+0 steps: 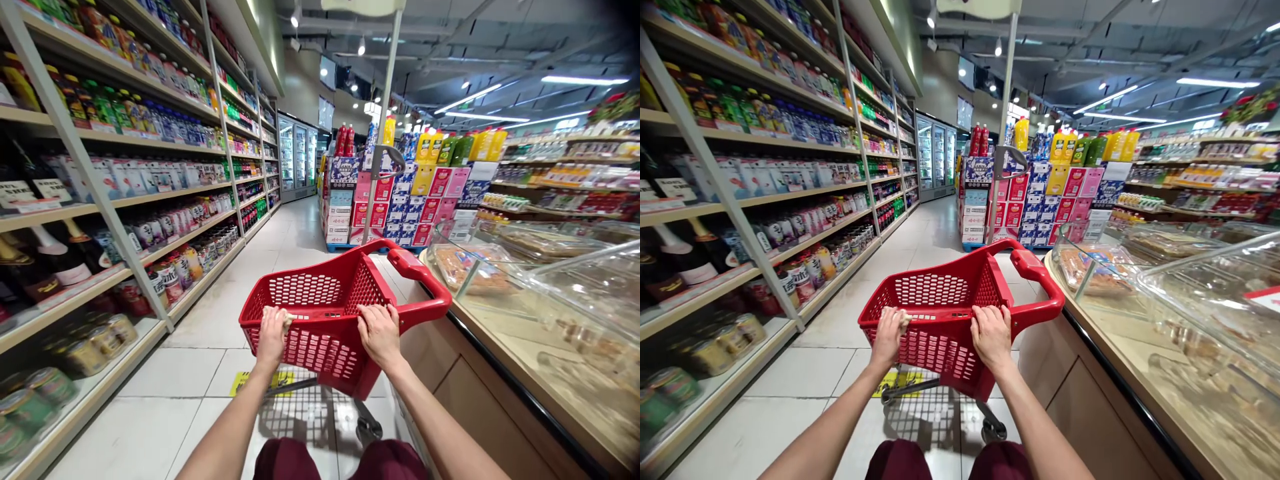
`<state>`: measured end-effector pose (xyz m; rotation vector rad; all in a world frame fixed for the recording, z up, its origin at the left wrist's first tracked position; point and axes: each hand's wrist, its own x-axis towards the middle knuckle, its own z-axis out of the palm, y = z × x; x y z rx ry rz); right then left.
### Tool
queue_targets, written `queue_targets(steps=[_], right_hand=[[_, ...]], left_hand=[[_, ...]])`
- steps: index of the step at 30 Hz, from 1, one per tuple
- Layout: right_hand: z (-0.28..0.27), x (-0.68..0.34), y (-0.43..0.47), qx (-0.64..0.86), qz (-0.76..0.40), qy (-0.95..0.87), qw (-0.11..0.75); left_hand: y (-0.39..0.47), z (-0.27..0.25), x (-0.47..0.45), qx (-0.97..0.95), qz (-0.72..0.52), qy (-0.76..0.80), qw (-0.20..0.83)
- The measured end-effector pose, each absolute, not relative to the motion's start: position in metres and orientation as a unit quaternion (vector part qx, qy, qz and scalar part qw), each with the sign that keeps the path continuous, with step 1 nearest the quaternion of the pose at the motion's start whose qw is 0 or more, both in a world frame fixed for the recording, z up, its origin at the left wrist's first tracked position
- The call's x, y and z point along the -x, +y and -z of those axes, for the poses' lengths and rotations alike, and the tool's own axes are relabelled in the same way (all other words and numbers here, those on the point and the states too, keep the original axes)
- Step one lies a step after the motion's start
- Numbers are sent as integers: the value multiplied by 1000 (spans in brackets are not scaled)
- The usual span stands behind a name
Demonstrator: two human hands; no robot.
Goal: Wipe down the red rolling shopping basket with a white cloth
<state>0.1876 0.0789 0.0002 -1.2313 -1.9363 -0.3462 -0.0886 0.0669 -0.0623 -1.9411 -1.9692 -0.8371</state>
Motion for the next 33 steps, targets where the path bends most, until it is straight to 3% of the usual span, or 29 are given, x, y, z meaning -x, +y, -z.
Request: queue_targets(steps=[6,12,18,25,33], right_hand=[[5,-193,74,466,138,-767,419],[2,-202,74,478,124,-743,452],[-2,-213,76,472,116,-745,456],[-3,-220,74,473,121,-751,444],[-4,-218,77,455,106,-773,429]], left_hand=[[71,60,43,760,281,-577,101],[59,70,108,660,320,-669,121],[62,67,58,756,278,-584,100],[48,69,109,675,337,-647,116],[66,54,30,789,278,-542,79]])
